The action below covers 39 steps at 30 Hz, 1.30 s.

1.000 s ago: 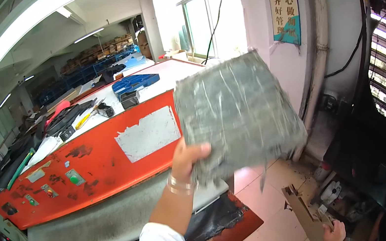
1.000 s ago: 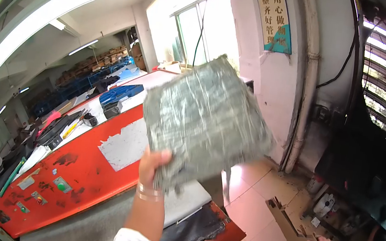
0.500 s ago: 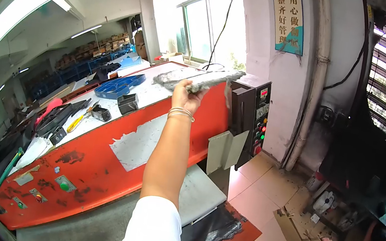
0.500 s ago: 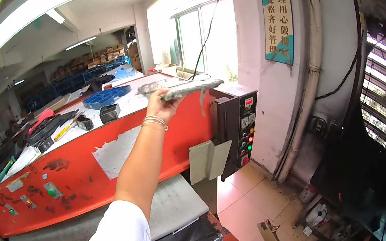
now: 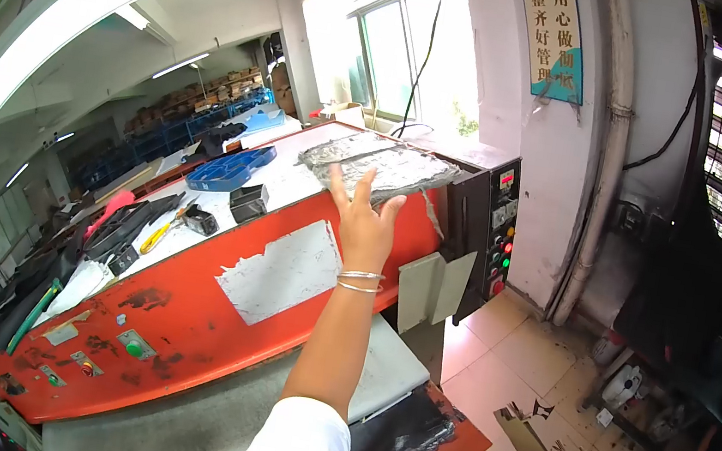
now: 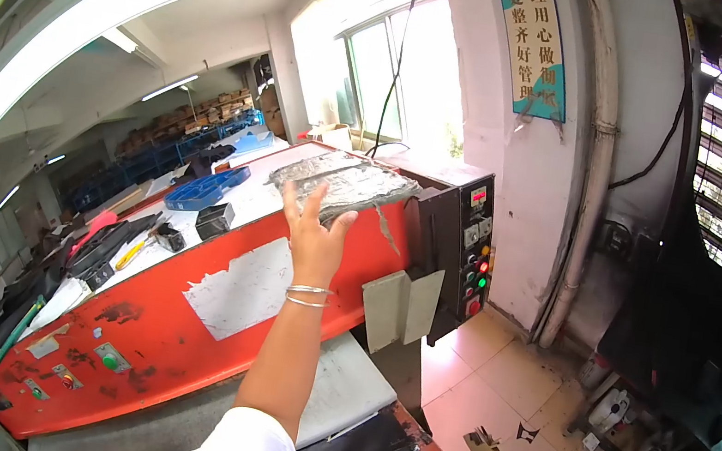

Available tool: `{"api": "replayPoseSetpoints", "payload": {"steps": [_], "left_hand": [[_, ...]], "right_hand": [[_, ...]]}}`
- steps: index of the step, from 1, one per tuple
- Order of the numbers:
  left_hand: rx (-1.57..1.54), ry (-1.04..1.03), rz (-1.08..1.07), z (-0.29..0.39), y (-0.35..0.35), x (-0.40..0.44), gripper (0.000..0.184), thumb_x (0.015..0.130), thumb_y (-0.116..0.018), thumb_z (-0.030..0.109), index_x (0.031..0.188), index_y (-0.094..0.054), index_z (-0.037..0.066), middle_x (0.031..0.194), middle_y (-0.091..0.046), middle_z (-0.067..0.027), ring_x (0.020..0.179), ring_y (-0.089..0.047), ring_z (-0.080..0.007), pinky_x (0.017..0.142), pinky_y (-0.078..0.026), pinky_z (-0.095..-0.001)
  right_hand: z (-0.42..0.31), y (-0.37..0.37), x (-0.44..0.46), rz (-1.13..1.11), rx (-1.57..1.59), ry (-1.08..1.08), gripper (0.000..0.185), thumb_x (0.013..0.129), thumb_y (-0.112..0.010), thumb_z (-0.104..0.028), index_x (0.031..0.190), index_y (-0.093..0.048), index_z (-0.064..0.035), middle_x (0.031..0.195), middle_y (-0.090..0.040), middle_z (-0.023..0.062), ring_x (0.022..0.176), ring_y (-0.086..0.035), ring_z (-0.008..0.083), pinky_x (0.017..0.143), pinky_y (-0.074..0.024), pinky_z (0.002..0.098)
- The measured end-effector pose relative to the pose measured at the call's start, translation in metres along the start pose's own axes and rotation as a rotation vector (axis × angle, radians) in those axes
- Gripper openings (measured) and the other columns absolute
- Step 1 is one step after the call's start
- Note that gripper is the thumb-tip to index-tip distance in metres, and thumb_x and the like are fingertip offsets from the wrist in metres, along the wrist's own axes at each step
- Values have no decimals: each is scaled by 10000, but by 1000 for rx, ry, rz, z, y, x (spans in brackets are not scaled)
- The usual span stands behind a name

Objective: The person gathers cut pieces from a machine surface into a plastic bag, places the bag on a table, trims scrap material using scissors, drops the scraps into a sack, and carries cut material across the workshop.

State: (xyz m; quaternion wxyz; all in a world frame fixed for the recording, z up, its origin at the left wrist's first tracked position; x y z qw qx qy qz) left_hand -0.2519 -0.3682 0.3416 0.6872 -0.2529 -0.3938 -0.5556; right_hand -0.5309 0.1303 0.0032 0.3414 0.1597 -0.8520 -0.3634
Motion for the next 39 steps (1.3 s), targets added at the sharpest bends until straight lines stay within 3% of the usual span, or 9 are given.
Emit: {"api": "replayPoseSetpoints", "payload": {"steps": [5,10,16,19,21,23,29,35,39], "left_hand": [[930,-445,9,43,-1,-7,369,804,-719,407,1092,-698,176,1453,-425,-63,1095,-523,-345,960,-403,-490],[1028,-788,-319,37,-68,4,481,918,-554,436,1349,-518,226,1330,-560,-110,1119,-573,-335,954,-426,-523],[1020,-408,-568,-7,-81,55,378,936,-534,397,1278,-572,241,993,-664,-124,847,-682,-348,680,-535,-457],[1164,-127,-575,-73,-77,94,452,940,-468,506,1343,-517,307,1300,-577,-133,1170,-563,-394,993,-317,-666],[1023,217,-601,-131,-70,117,541,959,-399,529,1443,-407,288,1546,-308,-129,1373,-340,-435,1092,-166,-663],[903,338,-496,-140,-72,126,556,973,-365,517,1431,-434,209,1498,-386,-142,1354,-390,-386,1097,-207,-632],[423,-466,-413,-50,-131,24,445,940,-540,410,1232,-610,81,1283,-582,-164,1213,-525,-313,1062,-337,-513],[118,-452,-844,-15,-178,-121,331,889,-642,272,1121,-657,36,1224,-616,-165,1151,-550,-341,1033,-373,-467],[196,-395,-976,-30,-190,-159,326,882,-646,257,1104,-664,19,1156,-640,-184,1067,-589,-352,943,-440,-427]], "right_hand": [[4,-4,-1,-23,46,-68,276,620,-762,-167,798,-610,-21,750,-587,179,743,-567,392,669,-448,458],[11,-3,-6,-22,10,-107,268,609,-765,-155,783,-612,-20,743,-590,174,743,-570,388,664,-449,458],[14,-2,-12,-50,-36,-127,294,591,-783,-163,791,-617,-26,754,-596,170,751,-575,387,665,-450,460],[17,8,-19,-7,-33,-146,314,592,-789,-181,807,-620,-28,767,-598,173,753,-573,389,662,-448,462],[30,14,-30,-47,-124,-190,315,606,-784,-186,826,-623,-28,779,-600,177,764,-574,394,673,-450,466],[47,18,-44,-29,-162,-226,313,616,-781,-196,827,-620,-29,779,-600,178,768,-574,397,677,-449,470],[66,25,-72,-104,-315,-344,270,744,-686,-279,857,-635,-39,849,-621,188,812,-579,408,697,-459,492],[88,65,-40,96,-87,-539,318,803,-715,-274,943,-622,-4,827,-618,232,764,-589,431,641,-462,435],[126,77,-24,147,109,-751,262,825,-721,-207,956,-628,0,792,-651,133,704,-606,239,644,-468,350]]}}
Point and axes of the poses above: each hand's wrist, its own x-axis towards the middle knuckle, its own y-axis out of the back of the hand, z = x × y, the point moved 8 cm from there along x, towards the middle knuckle
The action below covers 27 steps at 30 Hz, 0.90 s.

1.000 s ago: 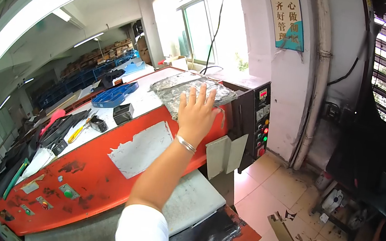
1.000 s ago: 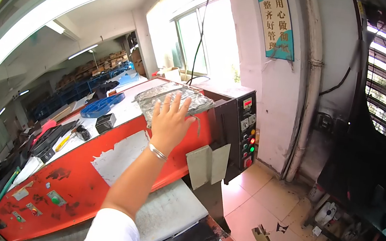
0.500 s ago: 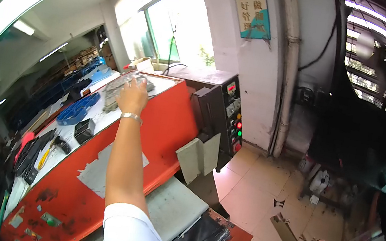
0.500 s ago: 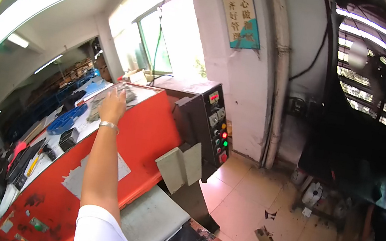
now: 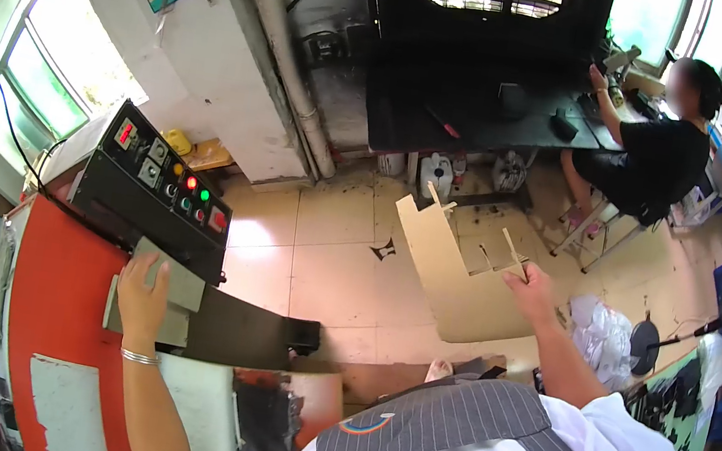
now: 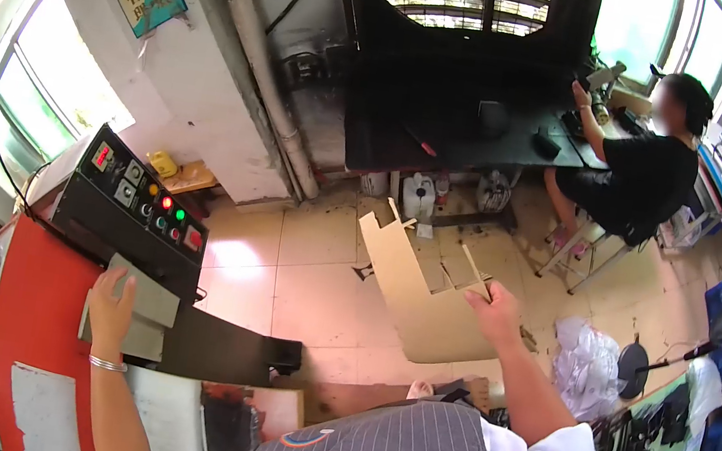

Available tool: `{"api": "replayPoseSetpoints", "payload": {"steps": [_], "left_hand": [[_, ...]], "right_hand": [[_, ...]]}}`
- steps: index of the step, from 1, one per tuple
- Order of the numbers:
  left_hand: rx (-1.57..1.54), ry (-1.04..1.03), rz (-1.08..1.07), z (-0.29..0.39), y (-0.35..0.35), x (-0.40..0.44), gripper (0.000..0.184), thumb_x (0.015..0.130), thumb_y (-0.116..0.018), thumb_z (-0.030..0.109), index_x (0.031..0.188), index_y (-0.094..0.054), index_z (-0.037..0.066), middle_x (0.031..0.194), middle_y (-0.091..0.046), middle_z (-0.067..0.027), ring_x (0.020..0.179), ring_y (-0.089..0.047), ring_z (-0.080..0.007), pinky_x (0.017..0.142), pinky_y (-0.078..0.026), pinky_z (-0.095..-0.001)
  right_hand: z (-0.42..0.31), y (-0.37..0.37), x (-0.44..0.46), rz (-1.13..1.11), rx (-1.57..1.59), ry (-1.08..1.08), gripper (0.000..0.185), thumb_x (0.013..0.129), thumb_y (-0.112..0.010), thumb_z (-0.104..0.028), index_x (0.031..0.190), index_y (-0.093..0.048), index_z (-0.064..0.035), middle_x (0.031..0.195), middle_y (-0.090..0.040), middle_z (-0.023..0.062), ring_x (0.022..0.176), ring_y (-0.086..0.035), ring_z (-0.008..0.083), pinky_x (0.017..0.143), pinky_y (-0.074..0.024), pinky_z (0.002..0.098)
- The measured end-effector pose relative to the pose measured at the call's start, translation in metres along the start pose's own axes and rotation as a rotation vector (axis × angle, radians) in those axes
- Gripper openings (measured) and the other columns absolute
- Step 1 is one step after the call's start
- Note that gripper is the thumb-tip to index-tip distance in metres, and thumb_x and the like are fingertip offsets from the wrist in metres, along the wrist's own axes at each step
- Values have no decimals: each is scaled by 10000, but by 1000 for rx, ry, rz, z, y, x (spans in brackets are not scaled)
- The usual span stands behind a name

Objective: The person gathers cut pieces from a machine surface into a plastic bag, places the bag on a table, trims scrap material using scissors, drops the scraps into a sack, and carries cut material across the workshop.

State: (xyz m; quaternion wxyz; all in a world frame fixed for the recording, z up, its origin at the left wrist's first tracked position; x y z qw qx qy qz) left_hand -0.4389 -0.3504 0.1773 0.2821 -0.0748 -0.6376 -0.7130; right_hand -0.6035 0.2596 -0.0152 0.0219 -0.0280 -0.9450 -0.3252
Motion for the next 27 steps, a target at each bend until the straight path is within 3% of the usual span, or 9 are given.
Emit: {"api": "replayPoseSetpoints", "payload": {"steps": [1,5,11,13,16,17,22,24,27], "left_hand": [[-57,99,-74,-4,-9,0,326,881,-645,256,1094,-667,10,1125,-651,-190,1032,-606,-351,909,-462,-414],[-235,272,-86,10,-63,10,299,882,-634,224,1043,-677,-24,997,-684,-189,926,-655,-308,836,-500,-386],[-333,197,-361,65,-194,38,352,878,-648,302,1028,-684,-15,947,-701,-190,854,-695,-281,777,-538,-345],[-377,201,-437,66,-242,47,361,877,-649,310,1039,-683,-11,957,-701,-189,862,-694,-283,784,-539,-350],[-432,168,-614,69,-312,59,388,880,-644,337,1077,-678,5,989,-701,-177,899,-688,-294,814,-536,-368],[-423,160,-646,67,-338,63,404,878,-644,352,1096,-672,13,1003,-699,-173,917,-683,-300,823,-532,-374],[-420,224,-829,64,-456,69,490,878,-626,437,1162,-646,39,1038,-693,-166,957,-665,-329,849,-519,-397],[-525,279,-794,41,-514,61,500,885,-616,448,1162,-646,33,1049,-691,-172,964,-664,-335,862,-514,-397],[-492,336,-744,22,-545,90,495,939,-557,466,1177,-643,41,1016,-705,-151,919,-680,-231,806,-530,-345]], "right_hand": [[9,-6,13,-32,144,-80,229,837,-717,-171,959,-632,4,787,-659,85,698,-594,156,647,-467,313],[27,-26,50,-86,432,-141,159,863,-684,-94,964,-620,12,821,-623,-5,728,-516,57,647,-440,256],[23,-52,101,-161,343,-65,168,849,-697,-94,948,-624,21,786,-643,41,715,-549,93,657,-456,262],[-3,-58,119,-144,79,135,186,835,-702,-100,945,-614,21,772,-629,102,696,-578,166,657,-462,294],[-27,-85,150,-101,76,305,184,825,-685,-79,936,-588,33,775,-618,129,685,-556,162,654,-457,296],[-29,-98,164,-112,60,323,192,812,-694,-97,924,-601,29,823,-625,177,724,-600,328,664,-473,345],[-24,-195,246,-254,-83,364,236,777,-729,-136,911,-608,16,832,-630,181,751,-616,344,666,-480,365],[-24,-250,287,-313,-105,409,236,747,-749,-123,871,-609,22,733,-599,170,665,-596,289,630,-475,336],[-60,-304,339,-300,-74,612,240,726,-762,-123,883,-633,5,779,-630,168,731,-642,300,666,-499,344]]}}
Point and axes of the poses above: each hand's wrist, its own x-axis towards the middle knuckle, its own y-axis out of the back of the hand, z = x × y, the point moved 8 cm from there along x, towards the middle knuckle
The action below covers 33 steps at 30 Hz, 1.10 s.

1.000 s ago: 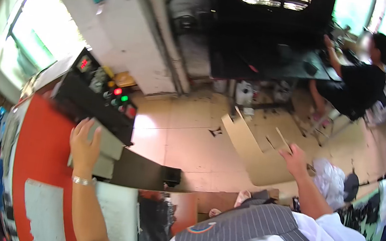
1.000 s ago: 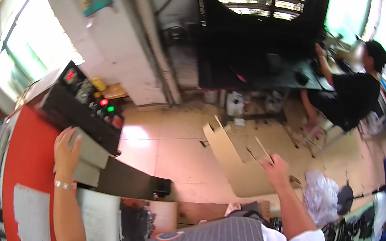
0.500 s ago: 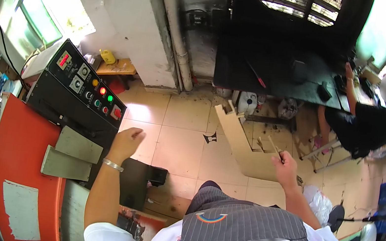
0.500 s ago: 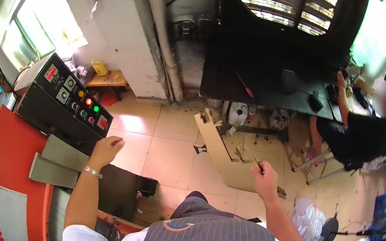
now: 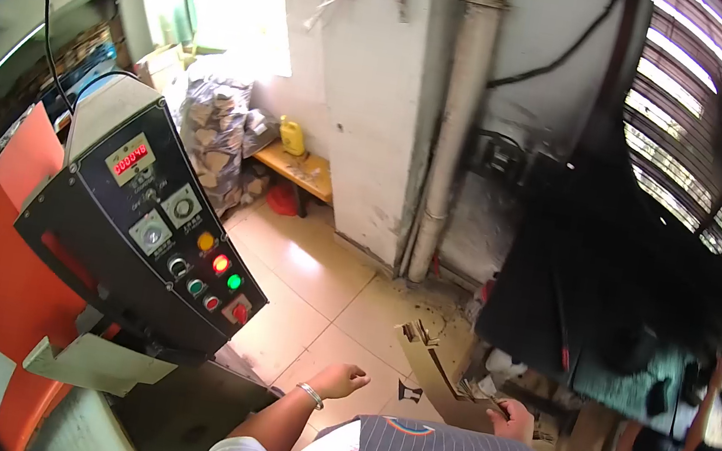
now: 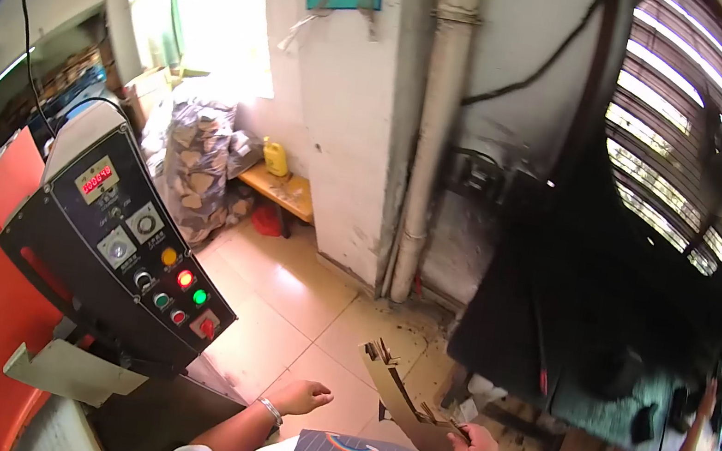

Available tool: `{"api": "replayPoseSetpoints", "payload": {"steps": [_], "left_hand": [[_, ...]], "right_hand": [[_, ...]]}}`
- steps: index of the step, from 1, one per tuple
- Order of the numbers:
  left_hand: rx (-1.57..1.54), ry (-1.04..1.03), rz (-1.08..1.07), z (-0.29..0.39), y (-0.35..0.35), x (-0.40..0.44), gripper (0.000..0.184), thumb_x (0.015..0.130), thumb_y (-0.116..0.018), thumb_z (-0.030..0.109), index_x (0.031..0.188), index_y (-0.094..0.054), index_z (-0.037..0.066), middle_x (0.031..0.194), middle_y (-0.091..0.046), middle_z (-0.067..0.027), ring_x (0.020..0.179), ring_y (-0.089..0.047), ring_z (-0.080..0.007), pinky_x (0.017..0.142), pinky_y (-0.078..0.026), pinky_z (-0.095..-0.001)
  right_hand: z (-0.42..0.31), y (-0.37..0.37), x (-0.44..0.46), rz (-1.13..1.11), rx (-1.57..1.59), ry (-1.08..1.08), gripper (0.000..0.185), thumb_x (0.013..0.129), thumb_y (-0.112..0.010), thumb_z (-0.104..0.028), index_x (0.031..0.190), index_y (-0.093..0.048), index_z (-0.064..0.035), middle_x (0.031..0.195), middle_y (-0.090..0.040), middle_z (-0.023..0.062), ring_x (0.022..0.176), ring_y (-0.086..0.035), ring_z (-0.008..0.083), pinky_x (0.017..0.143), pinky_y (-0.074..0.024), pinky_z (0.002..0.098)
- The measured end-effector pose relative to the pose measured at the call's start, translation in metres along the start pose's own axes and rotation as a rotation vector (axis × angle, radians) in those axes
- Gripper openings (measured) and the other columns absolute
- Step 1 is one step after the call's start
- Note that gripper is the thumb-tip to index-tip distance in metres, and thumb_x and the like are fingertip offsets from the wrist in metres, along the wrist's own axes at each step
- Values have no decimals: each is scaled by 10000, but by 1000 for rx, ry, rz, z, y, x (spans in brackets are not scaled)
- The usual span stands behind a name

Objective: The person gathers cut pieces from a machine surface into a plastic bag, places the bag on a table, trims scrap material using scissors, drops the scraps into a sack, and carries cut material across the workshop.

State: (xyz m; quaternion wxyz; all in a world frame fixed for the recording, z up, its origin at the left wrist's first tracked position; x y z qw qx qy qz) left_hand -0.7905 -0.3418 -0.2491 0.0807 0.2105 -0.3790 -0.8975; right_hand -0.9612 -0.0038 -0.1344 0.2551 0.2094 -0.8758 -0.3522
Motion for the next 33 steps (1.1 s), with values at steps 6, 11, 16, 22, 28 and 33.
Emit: {"api": "replayPoseSetpoints", "payload": {"steps": [6,11,16,22,28,33], "left_hand": [[-888,359,-345,3,19,111,819,934,-212,712,1334,-538,75,1239,-616,-162,1099,-622,-296,890,-525,-452],[-1538,468,-240,-31,56,206,986,813,-195,856,1308,-549,80,1241,-612,-181,1137,-599,-367,900,-508,-516],[-1749,449,-147,-93,106,222,1025,733,-287,916,1276,-579,96,1190,-646,-174,1095,-621,-370,819,-493,-422],[-1757,692,25,-201,155,247,1034,723,-188,932,1294,-594,171,1205,-664,-65,1078,-612,-344,745,-385,-354],[-2007,-3,-331,-307,269,322,768,867,-386,730,1247,-627,108,1100,-699,-148,952,-657,-356,902,-449,-449],[-2131,137,-359,-356,410,313,570,890,-519,560,1220,-635,110,930,-700,-99,793,-654,-224,599,-510,-284]], "right_hand": [[-10,-48,138,-62,213,171,204,728,-760,-96,912,-681,-55,815,-645,140,757,-626,319,667,-497,377],[-31,-115,269,-235,359,356,207,705,-753,-54,896,-675,-71,823,-662,124,770,-630,323,690,-491,392],[-90,-168,387,-347,431,805,229,688,-741,-60,904,-675,-97,864,-687,63,797,-646,269,734,-500,392],[-137,-268,477,-386,411,1022,192,694,-685,-60,870,-699,-137,850,-696,4,786,-644,223,740,-488,365],[-174,-430,540,-350,389,951,224,656,-704,-100,870,-706,-164,819,-691,11,766,-646,232,677,-474,376],[-257,-511,622,-332,325,766,204,651,-676,-82,849,-683,-131,834,-683,48,784,-629,273,738,-451,411]]}}
Point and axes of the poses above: each hand's wrist, its own x-axis towards the middle knuckle, its own y-axis out of the back of the hand, z = x × y, the point moved 8 cm from there along x, towards the middle knuckle
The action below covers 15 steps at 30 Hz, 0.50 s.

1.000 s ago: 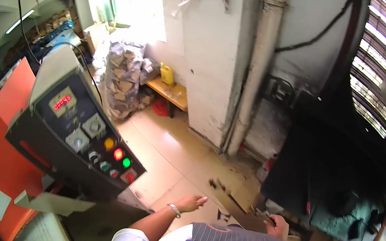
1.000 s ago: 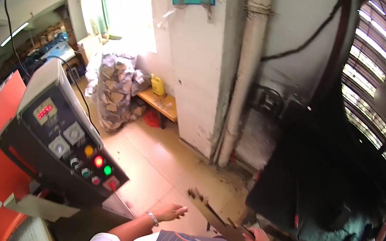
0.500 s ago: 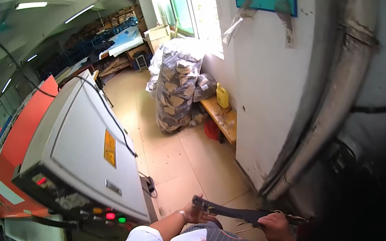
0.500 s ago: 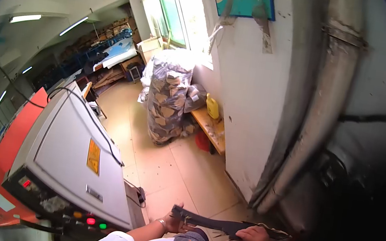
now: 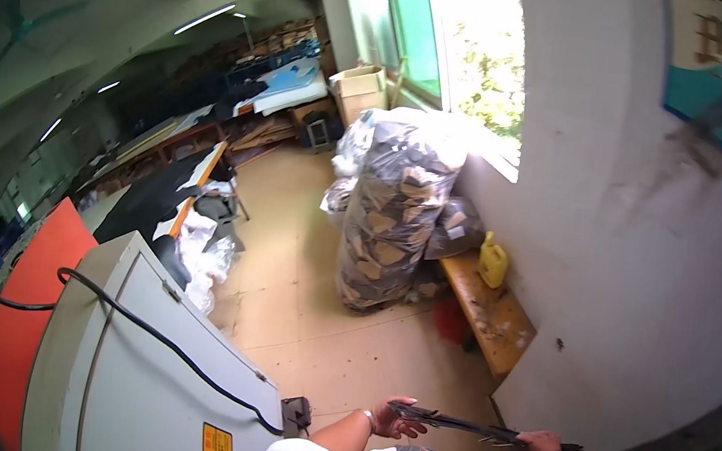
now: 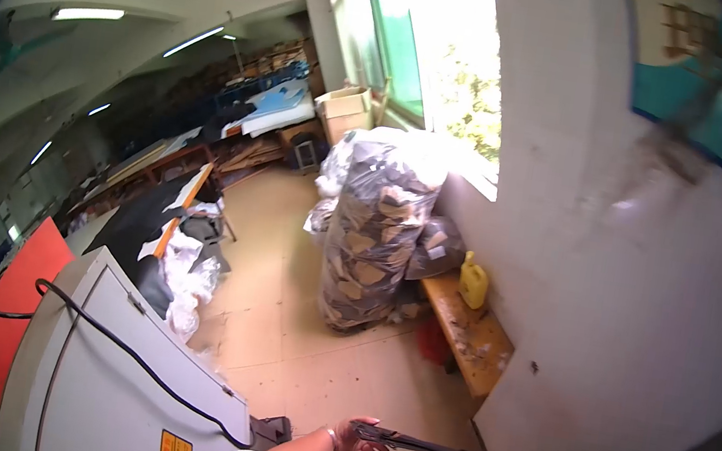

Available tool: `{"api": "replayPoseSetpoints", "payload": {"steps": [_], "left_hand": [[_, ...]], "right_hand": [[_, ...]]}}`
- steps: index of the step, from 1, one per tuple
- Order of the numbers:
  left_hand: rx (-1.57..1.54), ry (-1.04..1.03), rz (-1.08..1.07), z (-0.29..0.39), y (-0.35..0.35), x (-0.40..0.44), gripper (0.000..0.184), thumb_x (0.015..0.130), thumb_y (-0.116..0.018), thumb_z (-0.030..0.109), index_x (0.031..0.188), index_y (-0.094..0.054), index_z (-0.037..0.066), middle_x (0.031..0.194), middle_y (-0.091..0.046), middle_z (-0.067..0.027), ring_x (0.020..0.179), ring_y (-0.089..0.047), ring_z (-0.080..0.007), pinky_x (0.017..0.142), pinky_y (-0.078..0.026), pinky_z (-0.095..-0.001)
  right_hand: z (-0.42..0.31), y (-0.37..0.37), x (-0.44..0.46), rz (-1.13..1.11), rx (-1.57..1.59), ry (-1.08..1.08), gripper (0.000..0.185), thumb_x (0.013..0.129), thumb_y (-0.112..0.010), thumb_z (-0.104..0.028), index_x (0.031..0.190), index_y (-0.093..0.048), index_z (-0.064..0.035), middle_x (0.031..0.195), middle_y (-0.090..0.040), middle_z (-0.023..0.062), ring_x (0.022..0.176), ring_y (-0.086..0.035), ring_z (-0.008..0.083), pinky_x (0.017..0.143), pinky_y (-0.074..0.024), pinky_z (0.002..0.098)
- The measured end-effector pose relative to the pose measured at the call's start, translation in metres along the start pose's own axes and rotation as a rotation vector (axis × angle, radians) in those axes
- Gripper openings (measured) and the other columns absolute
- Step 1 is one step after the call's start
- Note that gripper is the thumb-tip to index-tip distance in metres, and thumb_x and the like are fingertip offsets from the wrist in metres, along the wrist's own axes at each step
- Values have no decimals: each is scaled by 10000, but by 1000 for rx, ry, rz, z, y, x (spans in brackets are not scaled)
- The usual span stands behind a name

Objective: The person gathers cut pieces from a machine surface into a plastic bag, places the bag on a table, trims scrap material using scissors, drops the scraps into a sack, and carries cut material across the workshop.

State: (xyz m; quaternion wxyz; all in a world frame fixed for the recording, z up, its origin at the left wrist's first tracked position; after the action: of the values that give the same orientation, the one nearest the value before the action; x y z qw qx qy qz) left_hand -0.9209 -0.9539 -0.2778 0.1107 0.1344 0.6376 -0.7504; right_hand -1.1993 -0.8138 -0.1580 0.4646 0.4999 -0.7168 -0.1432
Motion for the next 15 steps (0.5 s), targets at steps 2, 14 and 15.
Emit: {"api": "replayPoseSetpoints", "payload": {"steps": [2,14,15], "left_hand": [[252,41,169,42,14,-18,446,876,-571,460,1143,-640,110,904,-671,-71,751,-620,-174,533,-458,-254],[115,-580,520,361,184,-141,239,894,-609,146,1088,-585,9,1022,-675,-128,891,-681,-229,802,-575,-387],[42,-649,589,377,199,-174,216,892,-607,140,1072,-590,22,1029,-671,-124,902,-678,-233,804,-575,-393]], "right_hand": [[-4,-27,51,-47,60,-17,192,654,-666,-80,842,-677,-118,847,-680,49,822,-619,276,786,-437,414],[128,-353,313,-695,111,-262,262,722,-728,-90,982,-715,-63,809,-695,138,767,-681,290,732,-543,367],[124,-388,360,-712,99,-172,190,735,-703,-101,920,-720,-63,792,-698,141,751,-685,297,709,-546,371]]}}
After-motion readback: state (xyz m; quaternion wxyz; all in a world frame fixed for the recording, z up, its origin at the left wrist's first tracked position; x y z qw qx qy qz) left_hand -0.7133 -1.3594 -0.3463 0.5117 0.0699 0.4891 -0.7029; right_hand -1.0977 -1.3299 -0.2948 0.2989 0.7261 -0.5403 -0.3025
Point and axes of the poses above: each hand's wrist, its own x-axis towards the middle knuckle, its own y-axis out of the back of the hand, z = x × y, the point moved 8 cm from there along x, towards the middle knuckle
